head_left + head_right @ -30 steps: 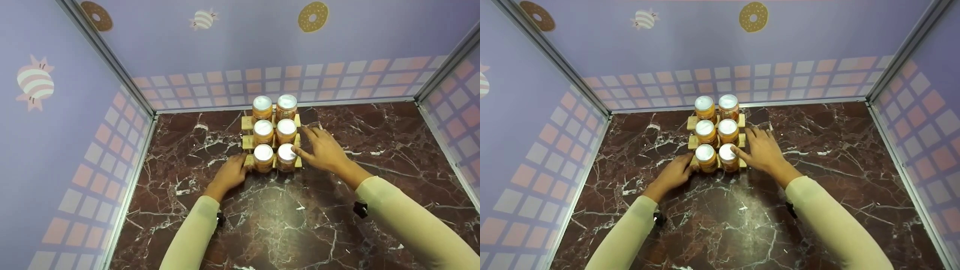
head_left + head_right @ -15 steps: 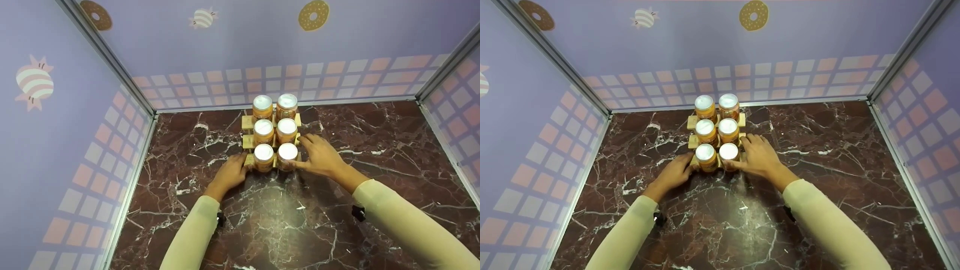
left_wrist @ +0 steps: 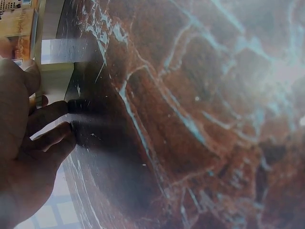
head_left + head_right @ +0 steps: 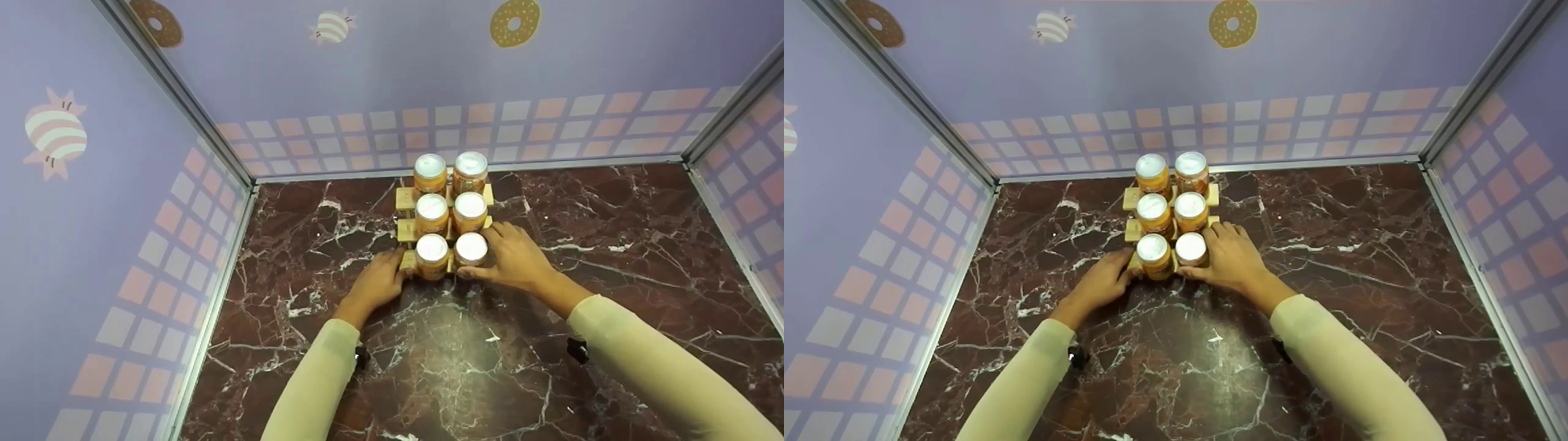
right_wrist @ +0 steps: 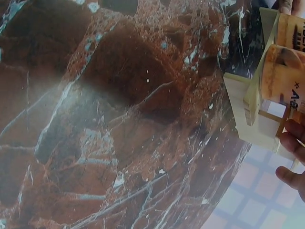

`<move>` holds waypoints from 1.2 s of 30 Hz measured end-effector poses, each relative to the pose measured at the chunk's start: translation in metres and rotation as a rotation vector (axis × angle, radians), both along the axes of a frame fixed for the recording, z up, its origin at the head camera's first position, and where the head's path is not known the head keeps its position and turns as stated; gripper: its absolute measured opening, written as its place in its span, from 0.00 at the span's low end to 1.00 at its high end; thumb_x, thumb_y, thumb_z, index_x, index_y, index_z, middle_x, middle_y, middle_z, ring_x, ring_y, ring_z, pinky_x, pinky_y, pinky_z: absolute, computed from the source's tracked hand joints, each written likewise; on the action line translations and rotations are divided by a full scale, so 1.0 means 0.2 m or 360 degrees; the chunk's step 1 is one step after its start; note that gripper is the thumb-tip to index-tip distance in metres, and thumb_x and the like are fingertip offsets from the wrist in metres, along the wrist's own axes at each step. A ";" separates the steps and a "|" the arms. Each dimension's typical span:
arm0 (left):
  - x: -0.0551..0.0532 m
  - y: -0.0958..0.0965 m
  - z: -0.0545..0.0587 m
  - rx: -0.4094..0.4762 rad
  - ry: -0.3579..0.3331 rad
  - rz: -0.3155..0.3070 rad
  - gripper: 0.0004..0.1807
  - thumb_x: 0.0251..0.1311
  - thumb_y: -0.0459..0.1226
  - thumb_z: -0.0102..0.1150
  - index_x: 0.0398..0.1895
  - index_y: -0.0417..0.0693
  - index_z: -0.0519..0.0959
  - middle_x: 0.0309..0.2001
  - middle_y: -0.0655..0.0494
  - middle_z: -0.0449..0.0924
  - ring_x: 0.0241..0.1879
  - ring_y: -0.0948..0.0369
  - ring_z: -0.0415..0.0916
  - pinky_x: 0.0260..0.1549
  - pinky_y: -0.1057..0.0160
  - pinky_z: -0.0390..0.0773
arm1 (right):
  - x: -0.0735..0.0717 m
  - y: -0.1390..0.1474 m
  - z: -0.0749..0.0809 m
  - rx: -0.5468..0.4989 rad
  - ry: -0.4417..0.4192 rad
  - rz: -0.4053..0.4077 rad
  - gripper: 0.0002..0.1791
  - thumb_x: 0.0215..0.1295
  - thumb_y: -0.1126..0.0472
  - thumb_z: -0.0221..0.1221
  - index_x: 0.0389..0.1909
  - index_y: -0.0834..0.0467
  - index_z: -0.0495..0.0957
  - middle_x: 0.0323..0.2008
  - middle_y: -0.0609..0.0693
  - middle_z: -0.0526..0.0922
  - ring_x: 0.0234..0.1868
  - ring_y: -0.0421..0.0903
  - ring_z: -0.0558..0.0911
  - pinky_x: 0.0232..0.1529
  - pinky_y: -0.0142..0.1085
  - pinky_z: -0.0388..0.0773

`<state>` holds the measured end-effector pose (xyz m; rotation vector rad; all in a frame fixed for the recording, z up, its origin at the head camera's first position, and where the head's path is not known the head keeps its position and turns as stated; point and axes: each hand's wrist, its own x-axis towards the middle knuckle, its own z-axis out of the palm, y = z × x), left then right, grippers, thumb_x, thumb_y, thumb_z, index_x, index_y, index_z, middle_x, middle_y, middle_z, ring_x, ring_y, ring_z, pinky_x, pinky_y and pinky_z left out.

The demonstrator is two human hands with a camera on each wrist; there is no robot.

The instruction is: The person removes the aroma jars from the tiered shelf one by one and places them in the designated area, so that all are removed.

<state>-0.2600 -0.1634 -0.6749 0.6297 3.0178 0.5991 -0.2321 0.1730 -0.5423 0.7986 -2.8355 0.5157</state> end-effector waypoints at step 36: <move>-0.02 0.00 -0.02 -0.0036 0.0064 -0.0021 0.37 0.83 0.57 0.54 0.81 0.41 0.72 0.73 0.40 0.81 0.74 0.43 0.78 0.77 0.45 0.77 | 0.03 0.26 -0.02 0.0014 0.0096 -0.0015 0.44 0.59 0.30 0.74 0.56 0.66 0.83 0.53 0.64 0.87 0.58 0.64 0.84 0.68 0.69 0.74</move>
